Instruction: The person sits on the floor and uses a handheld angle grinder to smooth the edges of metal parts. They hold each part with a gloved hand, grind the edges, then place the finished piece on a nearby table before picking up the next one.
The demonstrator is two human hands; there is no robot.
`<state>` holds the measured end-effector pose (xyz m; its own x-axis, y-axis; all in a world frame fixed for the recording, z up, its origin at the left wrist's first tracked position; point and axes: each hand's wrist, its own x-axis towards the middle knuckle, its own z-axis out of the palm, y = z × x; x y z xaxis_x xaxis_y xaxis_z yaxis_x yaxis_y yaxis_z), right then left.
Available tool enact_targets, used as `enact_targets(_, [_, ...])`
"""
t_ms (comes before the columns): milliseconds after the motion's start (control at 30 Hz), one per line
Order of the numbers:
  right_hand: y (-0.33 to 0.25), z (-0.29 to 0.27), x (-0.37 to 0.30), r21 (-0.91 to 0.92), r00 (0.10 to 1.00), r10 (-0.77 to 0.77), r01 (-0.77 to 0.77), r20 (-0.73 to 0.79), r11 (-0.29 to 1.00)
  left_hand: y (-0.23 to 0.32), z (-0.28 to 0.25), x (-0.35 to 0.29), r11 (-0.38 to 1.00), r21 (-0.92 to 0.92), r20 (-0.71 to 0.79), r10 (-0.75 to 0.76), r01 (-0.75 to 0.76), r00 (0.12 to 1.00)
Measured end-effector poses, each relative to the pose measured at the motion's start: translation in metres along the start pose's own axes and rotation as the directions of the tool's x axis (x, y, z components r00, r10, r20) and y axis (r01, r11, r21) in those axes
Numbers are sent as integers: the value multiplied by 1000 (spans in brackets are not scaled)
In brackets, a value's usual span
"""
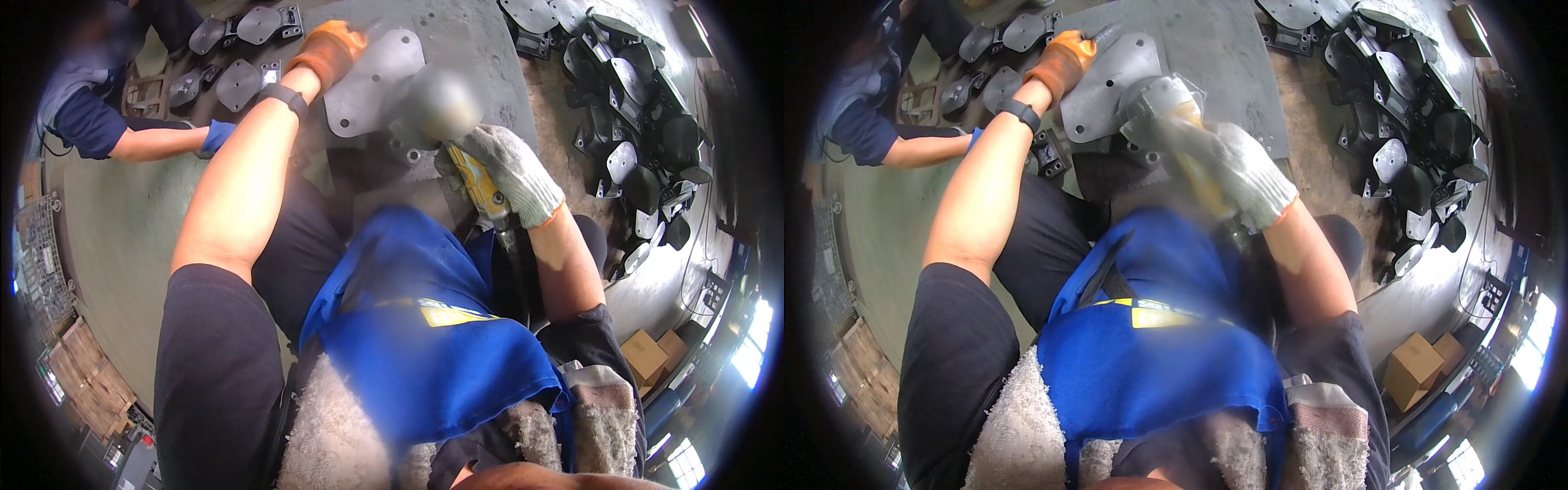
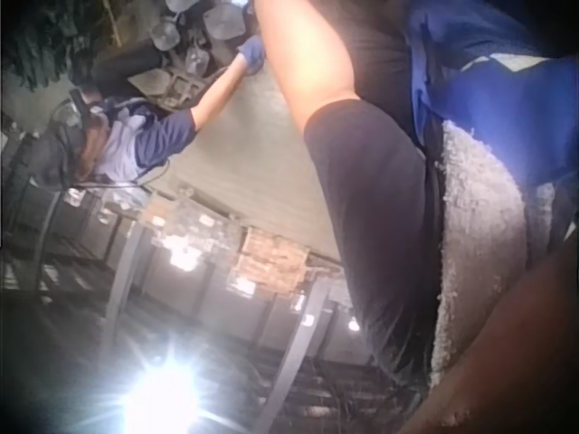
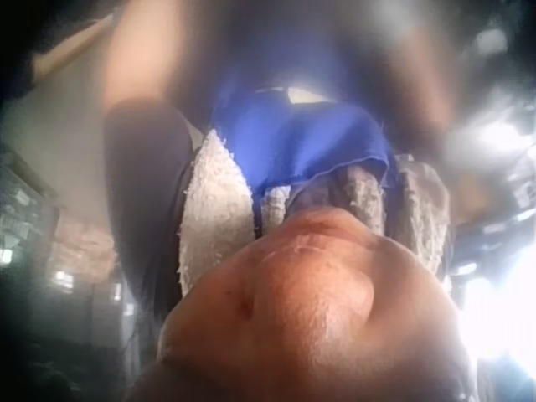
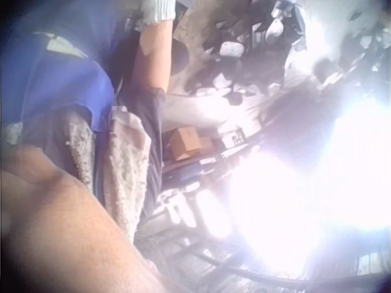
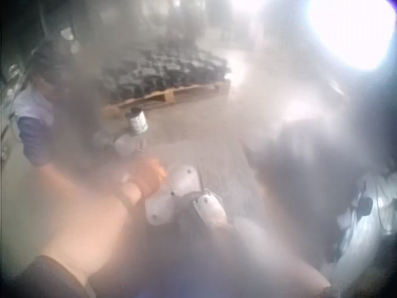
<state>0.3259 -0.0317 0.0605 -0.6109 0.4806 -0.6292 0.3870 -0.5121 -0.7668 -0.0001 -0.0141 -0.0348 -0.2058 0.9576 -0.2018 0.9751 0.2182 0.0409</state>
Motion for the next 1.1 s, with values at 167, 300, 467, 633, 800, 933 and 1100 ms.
enact_targets(167, [8,-12,-14,-298,999,-32,35,13,954,-4,15,6,931,-302,-50,-229,204,972])
enact_targets(300, [45,-31,-23,-154,999,37,-32,29,988,-23,38,11,969,-223,-33,-119,109,992])
enact_targets(467, [44,-30,-31,-84,999,51,-50,5,995,-22,37,-4,938,-235,-23,-269,256,963])
enact_targets(633, [45,-33,-24,-177,998,54,-46,40,983,-1,21,-33,857,-362,-121,-433,366,893])
enact_targets(800, [30,-22,-16,-205,998,37,-27,49,978,-8,30,-40,961,-208,-235,-231,183,944])
enact_targets(933, [29,-14,-3,-192,998,32,-20,60,981,7,21,-44,884,-388,-234,-369,261,900])
enact_targets(1100, [23,-6,-5,-222,994,77,-58,79,973,7,20,-43,860,-414,-208,-410,299,888])
